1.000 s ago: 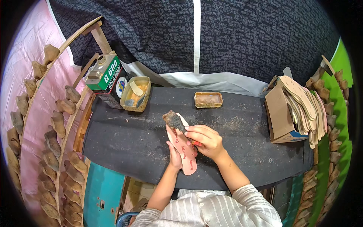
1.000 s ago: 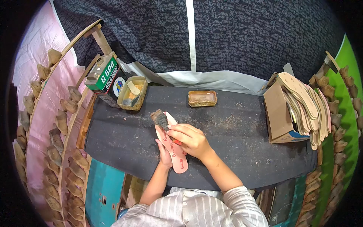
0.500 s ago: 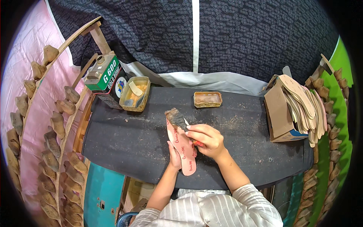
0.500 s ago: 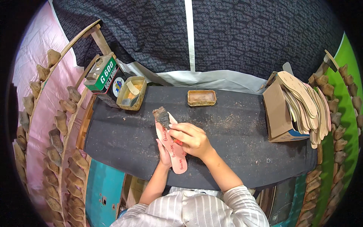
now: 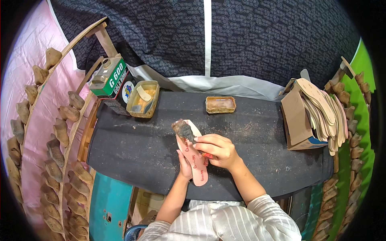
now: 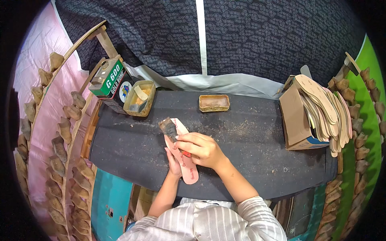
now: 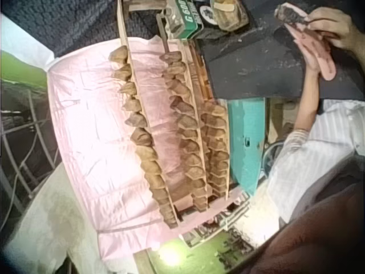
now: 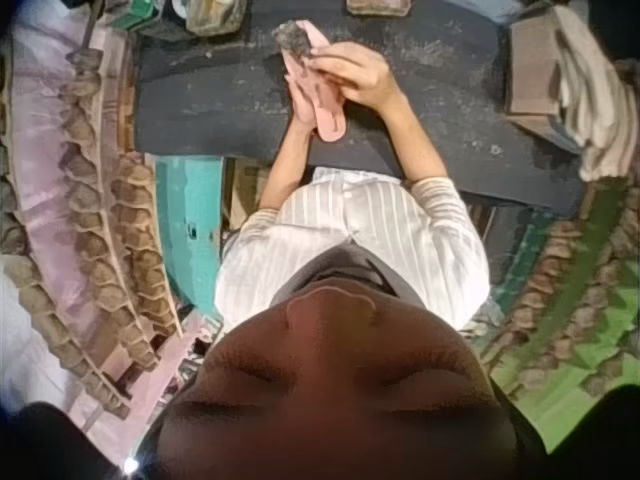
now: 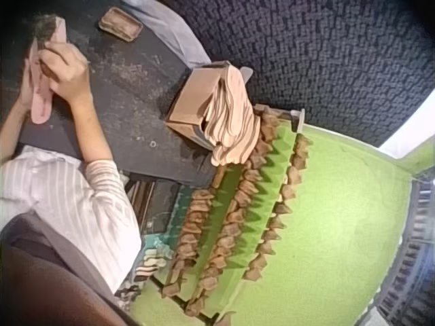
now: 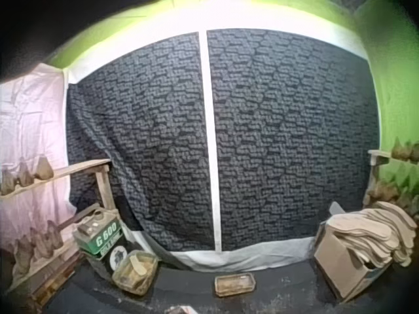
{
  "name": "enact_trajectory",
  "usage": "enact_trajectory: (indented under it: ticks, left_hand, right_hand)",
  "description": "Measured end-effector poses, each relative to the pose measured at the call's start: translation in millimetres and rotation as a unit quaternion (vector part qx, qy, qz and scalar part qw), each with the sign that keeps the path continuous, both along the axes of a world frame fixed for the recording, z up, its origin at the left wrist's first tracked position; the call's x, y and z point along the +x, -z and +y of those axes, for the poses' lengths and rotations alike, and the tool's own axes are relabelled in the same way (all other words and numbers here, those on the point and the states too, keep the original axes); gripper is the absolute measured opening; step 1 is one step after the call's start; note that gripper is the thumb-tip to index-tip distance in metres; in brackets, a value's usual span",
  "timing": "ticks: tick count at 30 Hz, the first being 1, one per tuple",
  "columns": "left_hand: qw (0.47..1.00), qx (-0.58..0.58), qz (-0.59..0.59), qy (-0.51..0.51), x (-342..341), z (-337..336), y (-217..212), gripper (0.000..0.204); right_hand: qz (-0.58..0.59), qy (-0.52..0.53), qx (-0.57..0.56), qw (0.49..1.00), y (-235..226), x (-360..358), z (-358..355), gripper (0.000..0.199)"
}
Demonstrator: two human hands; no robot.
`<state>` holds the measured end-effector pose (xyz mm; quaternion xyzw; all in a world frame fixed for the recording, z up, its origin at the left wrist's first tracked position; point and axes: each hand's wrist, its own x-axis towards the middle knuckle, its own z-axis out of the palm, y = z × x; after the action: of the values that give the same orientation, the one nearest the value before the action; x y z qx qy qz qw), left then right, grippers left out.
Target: Apply adhesive to shoe insoles or outsoles using a small brush.
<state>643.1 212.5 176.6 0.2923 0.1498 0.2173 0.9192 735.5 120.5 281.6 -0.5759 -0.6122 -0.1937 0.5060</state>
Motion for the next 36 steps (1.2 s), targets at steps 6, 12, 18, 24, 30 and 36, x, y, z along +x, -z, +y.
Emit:
enact_trajectory:
  ticks: [6,12,18,24,30,36]
  left_hand:
    - [0.978,0.144,-0.111,0.106,-10,23,32,0.073]
    - [0.992,0.125,-0.018,0.02,-2,3,-1,0.077]
    - [0.996,0.088,0.015,-0.01,-4,13,13,0.076]
    - [0.996,0.075,-0.053,0.021,-5,13,21,0.069]
    - [0.997,0.058,-0.052,-0.02,-3,17,28,0.067]
    - [0.995,0.087,-0.042,0.037,-7,18,2,0.073]
  right_hand:
    - [0.024,-0.073,-0.008,0.997,-1,1,-7,0.027]
    - [0.026,-0.02,0.026,0.999,-2,0,-4,0.028]
    - [0.017,-0.1,-0.04,0.994,-1,-2,-6,0.028]
    - [0.026,-0.079,-0.032,0.996,-3,-6,-6,0.03]
    - [0.009,-0.057,-0.039,0.998,0,-9,-1,0.034]
    - [0.033,-0.141,-0.132,0.981,-15,-9,-15,0.028]
